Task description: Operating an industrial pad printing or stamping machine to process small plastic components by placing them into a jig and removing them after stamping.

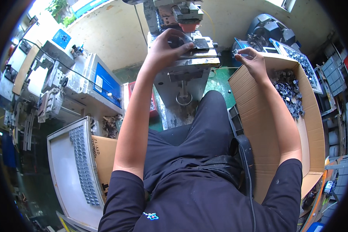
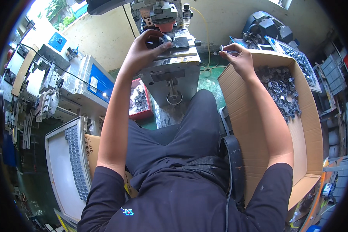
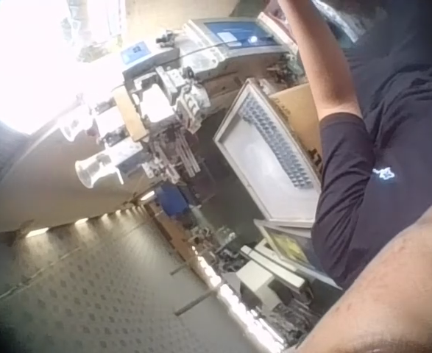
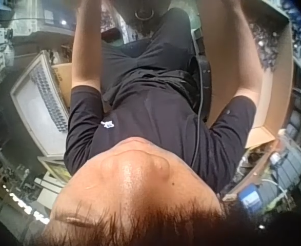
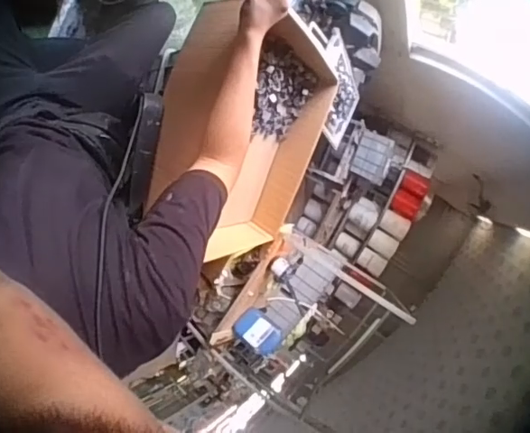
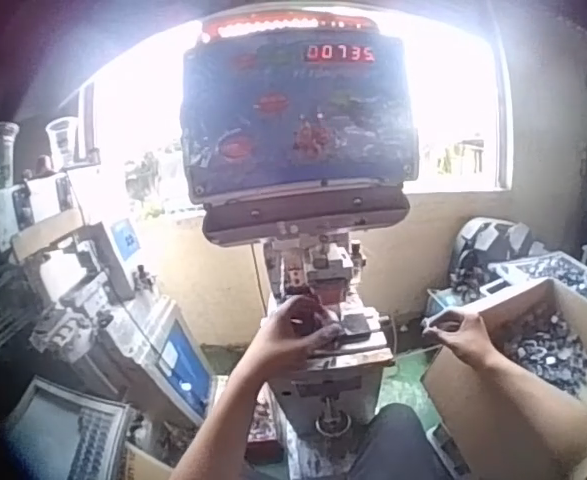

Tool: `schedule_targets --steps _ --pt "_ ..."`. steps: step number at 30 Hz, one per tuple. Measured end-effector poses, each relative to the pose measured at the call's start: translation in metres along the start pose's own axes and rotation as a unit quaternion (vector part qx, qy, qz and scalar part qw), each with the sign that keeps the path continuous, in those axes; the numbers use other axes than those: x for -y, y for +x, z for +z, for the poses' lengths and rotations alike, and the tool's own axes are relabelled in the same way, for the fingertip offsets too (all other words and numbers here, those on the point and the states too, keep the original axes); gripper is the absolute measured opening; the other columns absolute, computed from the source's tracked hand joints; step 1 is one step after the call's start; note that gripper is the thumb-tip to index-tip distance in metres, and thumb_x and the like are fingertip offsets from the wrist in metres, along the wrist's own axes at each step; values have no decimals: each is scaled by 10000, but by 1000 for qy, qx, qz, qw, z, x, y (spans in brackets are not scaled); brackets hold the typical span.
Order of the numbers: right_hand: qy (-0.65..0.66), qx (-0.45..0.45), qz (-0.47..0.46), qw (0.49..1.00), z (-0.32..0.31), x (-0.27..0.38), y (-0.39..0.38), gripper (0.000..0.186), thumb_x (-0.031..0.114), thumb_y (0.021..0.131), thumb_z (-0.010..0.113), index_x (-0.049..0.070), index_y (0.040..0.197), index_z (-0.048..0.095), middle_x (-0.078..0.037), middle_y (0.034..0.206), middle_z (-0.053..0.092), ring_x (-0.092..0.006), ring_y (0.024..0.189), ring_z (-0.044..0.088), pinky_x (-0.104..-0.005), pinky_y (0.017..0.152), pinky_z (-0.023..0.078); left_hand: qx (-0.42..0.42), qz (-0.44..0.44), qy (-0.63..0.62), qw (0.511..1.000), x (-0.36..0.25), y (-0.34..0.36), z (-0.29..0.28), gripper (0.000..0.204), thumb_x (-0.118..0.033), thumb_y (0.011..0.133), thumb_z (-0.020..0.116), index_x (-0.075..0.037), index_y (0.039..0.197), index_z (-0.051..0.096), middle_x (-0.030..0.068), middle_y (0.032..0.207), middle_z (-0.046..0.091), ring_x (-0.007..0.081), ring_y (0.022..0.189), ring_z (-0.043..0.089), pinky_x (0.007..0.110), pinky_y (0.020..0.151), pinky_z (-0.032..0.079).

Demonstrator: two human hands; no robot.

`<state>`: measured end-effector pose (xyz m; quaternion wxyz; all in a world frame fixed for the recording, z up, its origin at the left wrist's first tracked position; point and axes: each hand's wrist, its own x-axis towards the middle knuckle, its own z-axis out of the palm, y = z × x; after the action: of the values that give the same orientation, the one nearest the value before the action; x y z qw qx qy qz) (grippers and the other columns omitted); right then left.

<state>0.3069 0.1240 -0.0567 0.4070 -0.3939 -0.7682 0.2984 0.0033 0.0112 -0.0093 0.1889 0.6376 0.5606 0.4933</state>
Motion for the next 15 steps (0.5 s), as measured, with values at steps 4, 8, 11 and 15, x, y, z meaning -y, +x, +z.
schedule_targets --steps 4,8,11,15 --pt "36 7 -11 999 1 1 -2 173 97 818 700 13 960 646 -62 940 669 -118 853 651 -234 765 521 7 -11 62 998 -8 0 -2 559 -388 754 756 -15 1128 573 126 1043 639 175 965 609 271 846 480" --pt "19 15 -20 1000 3 5 -1 166 68 834 674 6 981 628 -68 967 661 -127 897 650 -230 772 518 -19 -6 36 999 0 2 0 498 -362 794 723 -13 1117 576 129 1044 643 173 960 606 273 814 486" --pt "46 23 -17 999 2 3 -2 166 49 850 649 12 1008 614 -66 986 658 -135 894 654 -239 767 521 -31 -19 19 999 1 3 1 469 -343 831 687 -12 1139 562 133 1042 646 179 946 607 275 775 489" --pt "38 26 -53 998 2 4 -5 211 130 848 673 34 1026 611 -64 1031 649 -126 873 634 -244 731 501 -42 -20 19 999 0 4 4 471 -346 859 656 -10 1166 534 141 1043 647 175 926 606 278 776 479"
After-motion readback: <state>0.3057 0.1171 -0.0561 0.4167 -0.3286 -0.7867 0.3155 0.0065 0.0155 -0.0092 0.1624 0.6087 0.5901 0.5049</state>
